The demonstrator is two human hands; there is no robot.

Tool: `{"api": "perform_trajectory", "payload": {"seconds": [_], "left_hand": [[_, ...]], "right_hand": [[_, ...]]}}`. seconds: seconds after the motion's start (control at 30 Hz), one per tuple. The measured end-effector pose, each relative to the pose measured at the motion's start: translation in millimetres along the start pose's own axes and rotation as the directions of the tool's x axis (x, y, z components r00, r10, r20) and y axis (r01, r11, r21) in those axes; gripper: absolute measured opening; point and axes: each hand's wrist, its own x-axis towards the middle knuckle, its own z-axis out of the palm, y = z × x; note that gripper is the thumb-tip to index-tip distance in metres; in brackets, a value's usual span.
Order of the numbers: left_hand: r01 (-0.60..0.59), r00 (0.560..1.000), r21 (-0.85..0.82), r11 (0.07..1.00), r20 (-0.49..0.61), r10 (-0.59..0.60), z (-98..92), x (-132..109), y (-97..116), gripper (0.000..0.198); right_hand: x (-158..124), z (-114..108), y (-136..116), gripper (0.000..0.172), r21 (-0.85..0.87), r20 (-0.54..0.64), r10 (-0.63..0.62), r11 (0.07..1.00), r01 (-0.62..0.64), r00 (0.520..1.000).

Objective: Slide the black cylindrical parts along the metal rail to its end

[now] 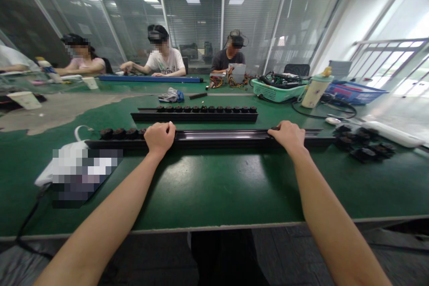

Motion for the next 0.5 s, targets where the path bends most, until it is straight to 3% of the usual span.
{"api": "perform_trajectory", "payload": {"seconds": [0.5], "left_hand": [[0.002, 1.0, 0.001, 1.0, 0.006, -0.002, 0.1, 0.2, -0.8, 0.055]], "right_hand": [[2.3, -2.5, 7.9, 0.038, 0.04, 0.006, 0.075, 0.996, -0.075, 0.997]]}}
